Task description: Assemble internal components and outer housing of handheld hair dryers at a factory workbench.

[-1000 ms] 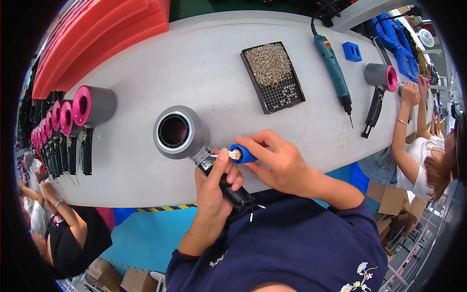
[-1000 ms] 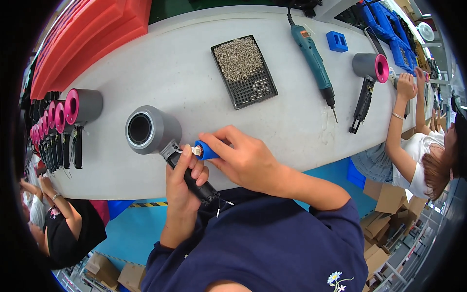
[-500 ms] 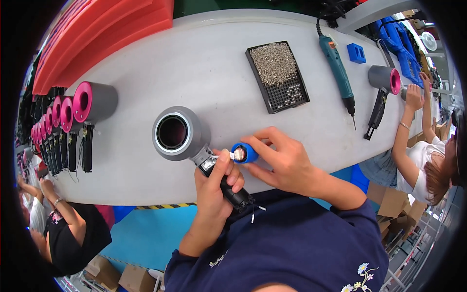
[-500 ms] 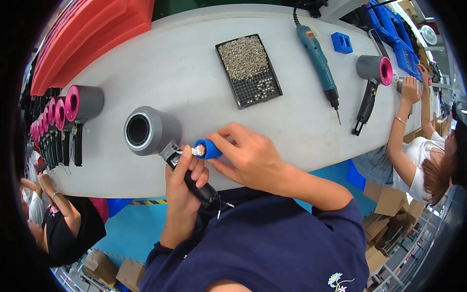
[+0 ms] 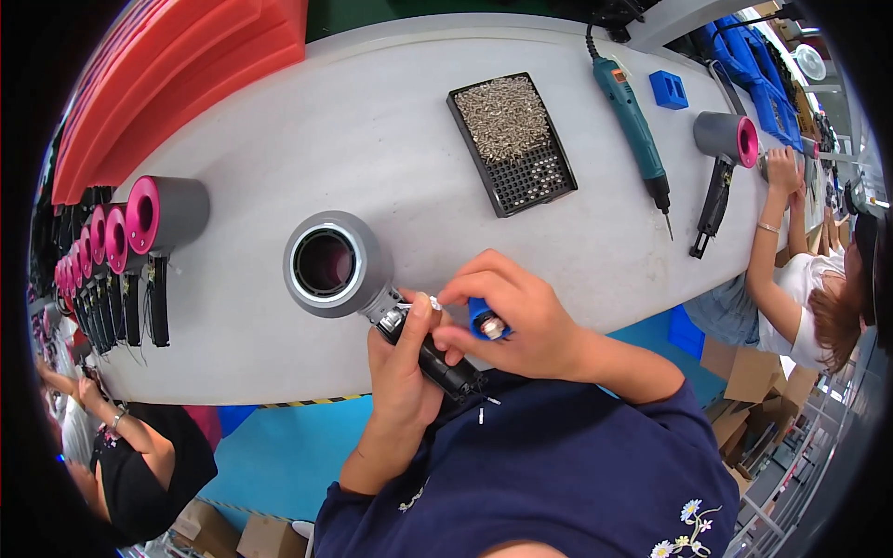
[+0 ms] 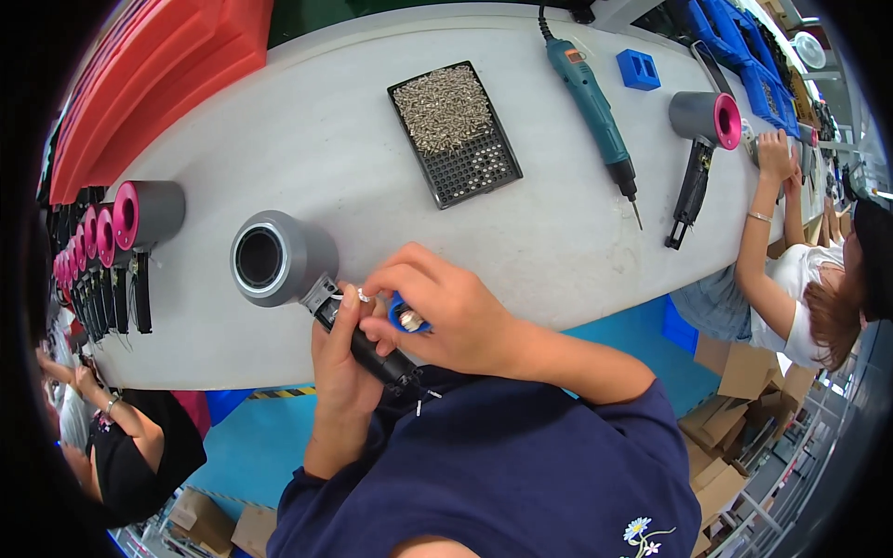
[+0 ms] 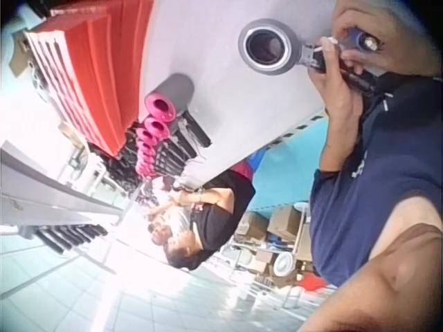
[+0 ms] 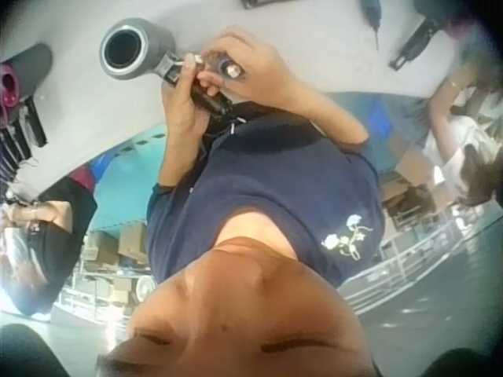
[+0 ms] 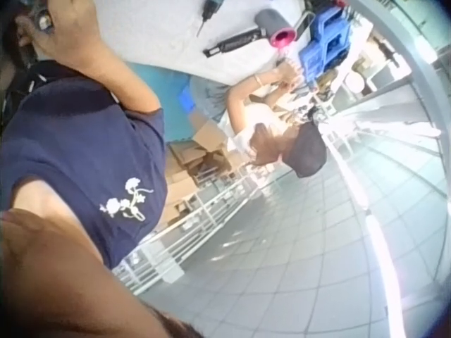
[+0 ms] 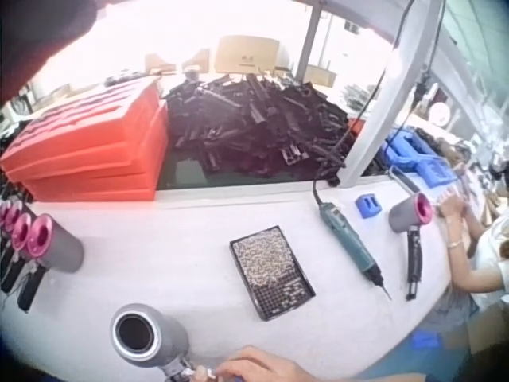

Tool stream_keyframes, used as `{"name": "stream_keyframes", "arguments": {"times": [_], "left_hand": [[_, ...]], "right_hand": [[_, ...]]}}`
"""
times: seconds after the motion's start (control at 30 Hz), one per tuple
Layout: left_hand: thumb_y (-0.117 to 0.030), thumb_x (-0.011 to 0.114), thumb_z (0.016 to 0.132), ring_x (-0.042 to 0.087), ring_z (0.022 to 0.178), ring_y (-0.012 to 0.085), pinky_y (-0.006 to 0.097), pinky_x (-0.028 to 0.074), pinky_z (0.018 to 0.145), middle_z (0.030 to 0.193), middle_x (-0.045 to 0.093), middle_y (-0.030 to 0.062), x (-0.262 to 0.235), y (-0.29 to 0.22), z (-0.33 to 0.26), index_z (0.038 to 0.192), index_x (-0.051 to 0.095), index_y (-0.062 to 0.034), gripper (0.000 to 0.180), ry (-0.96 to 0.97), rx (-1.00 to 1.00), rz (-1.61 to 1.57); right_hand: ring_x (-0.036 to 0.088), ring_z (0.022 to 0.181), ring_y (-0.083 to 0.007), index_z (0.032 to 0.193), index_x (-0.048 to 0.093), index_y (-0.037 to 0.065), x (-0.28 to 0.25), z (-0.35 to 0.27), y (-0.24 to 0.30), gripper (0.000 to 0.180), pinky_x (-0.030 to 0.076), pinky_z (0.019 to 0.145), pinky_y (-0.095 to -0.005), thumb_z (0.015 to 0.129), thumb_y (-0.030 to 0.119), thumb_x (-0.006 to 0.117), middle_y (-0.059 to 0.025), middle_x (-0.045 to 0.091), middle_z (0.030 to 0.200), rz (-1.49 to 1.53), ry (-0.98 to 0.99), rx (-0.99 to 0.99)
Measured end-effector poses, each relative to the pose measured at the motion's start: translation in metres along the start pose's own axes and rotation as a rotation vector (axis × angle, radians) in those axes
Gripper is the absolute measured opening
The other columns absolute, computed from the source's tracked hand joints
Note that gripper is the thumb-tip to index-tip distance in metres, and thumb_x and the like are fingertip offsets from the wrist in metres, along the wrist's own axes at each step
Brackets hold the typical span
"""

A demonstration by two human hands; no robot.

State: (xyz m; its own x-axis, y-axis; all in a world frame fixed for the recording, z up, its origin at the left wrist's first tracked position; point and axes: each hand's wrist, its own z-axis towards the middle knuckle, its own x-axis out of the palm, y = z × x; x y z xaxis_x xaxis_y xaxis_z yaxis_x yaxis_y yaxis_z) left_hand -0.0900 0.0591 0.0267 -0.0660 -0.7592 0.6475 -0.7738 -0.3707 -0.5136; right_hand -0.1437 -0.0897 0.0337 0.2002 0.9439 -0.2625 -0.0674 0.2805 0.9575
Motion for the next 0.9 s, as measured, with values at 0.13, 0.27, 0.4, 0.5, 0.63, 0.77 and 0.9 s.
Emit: {"name": "stream_keyframes", "arguments": {"times": [0.13, 0.27, 0.4, 0.5, 0.63, 0.77, 0.9], "left_hand": [[-0.016, 0.057, 0.095, 0.052, 0.068, 0.0121, 0.026, 0.046, 0.054, 0.081, 0.055, 0.0048, -0.002, -0.002, 0.003, 0.096, 0.054, -0.0042, 0.013, -0.032, -0.034, 0.018], [-0.014, 0.058, 0.094, 0.053, 0.070, 0.0130, 0.028, 0.049, 0.055, 0.083, 0.057, 0.0078, -0.006, -0.008, 0.002, 0.099, 0.057, 0.0002, 0.015, -0.029, -0.054, 0.064], [-0.012, 0.058, 0.093, 0.054, 0.070, 0.0126, 0.028, 0.049, 0.053, 0.085, 0.057, 0.0086, -0.015, -0.004, 0.005, 0.100, 0.058, 0.0023, 0.016, 0.006, -0.030, 0.056], [-0.011, 0.060, 0.092, 0.054, 0.070, 0.0122, 0.028, 0.048, 0.051, 0.085, 0.058, 0.0089, -0.012, -0.007, 0.004, 0.099, 0.059, 0.0029, 0.015, -0.027, -0.029, 0.054], [-0.008, 0.061, 0.091, 0.053, 0.070, 0.0117, 0.027, 0.047, 0.051, 0.091, 0.058, 0.0099, -0.015, -0.007, 0.005, 0.099, 0.058, 0.0029, 0.014, 0.019, -0.054, 0.006], [-0.007, 0.061, 0.091, 0.052, 0.071, 0.0118, 0.026, 0.045, 0.051, 0.096, 0.058, 0.0106, -0.015, -0.004, 0.005, 0.097, 0.057, 0.0015, 0.011, 0.001, -0.061, -0.035], [-0.007, 0.061, 0.091, 0.051, 0.071, 0.0123, 0.027, 0.044, 0.052, 0.096, 0.058, 0.0108, -0.015, -0.005, 0.003, 0.098, 0.056, 0.0004, 0.011, -0.020, -0.035, -0.043]], "right_hand": [[0.063, 0.068, -0.0212, 0.092, 0.062, 0.003, 0.002, 0.009, -0.008, 0.022, 0.051, 0.056, -0.0296, 0.074, 0.000, 0.074, -0.0095, 0.060, 0.086, -0.229, -0.074, -0.136], [0.063, 0.069, -0.0206, 0.089, 0.062, 0.002, -0.001, 0.013, -0.015, 0.019, 0.051, 0.058, -0.0289, 0.074, -0.001, 0.073, -0.0081, 0.061, 0.084, -0.176, 0.023, -0.187], [0.063, 0.069, -0.0210, 0.088, 0.062, 0.002, -0.001, 0.016, -0.020, 0.017, 0.051, 0.059, -0.0294, 0.076, 0.000, 0.073, -0.0084, 0.061, 0.082, -0.101, 0.068, -0.142], [0.061, 0.071, -0.0202, 0.086, 0.061, 0.000, 0.001, 0.015, -0.021, 0.015, 0.049, 0.060, -0.0284, 0.077, 0.001, 0.073, -0.0086, 0.061, 0.081, -0.058, 0.063, -0.165], [0.058, 0.073, -0.0196, 0.101, 0.055, 0.002, -0.008, 0.015, -0.019, 0.024, 0.046, 0.063, -0.0264, 0.081, 0.002, 0.069, -0.0099, 0.057, 0.090, 0.088, 0.199, 0.119], [0.058, 0.077, -0.0255, 0.116, 0.048, 0.002, -0.016, 0.010, -0.011, 0.038, 0.048, 0.068, -0.0303, 0.082, -0.001, 0.065, -0.0123, 0.052, 0.099, -0.025, 0.287, 0.155], [0.061, 0.083, -0.0292, 0.115, 0.053, 0.001, -0.013, 0.008, -0.007, 0.042, 0.051, 0.073, -0.0337, 0.077, 0.001, 0.071, -0.0130, 0.057, 0.099, -0.178, 0.209, 0.036]]}}
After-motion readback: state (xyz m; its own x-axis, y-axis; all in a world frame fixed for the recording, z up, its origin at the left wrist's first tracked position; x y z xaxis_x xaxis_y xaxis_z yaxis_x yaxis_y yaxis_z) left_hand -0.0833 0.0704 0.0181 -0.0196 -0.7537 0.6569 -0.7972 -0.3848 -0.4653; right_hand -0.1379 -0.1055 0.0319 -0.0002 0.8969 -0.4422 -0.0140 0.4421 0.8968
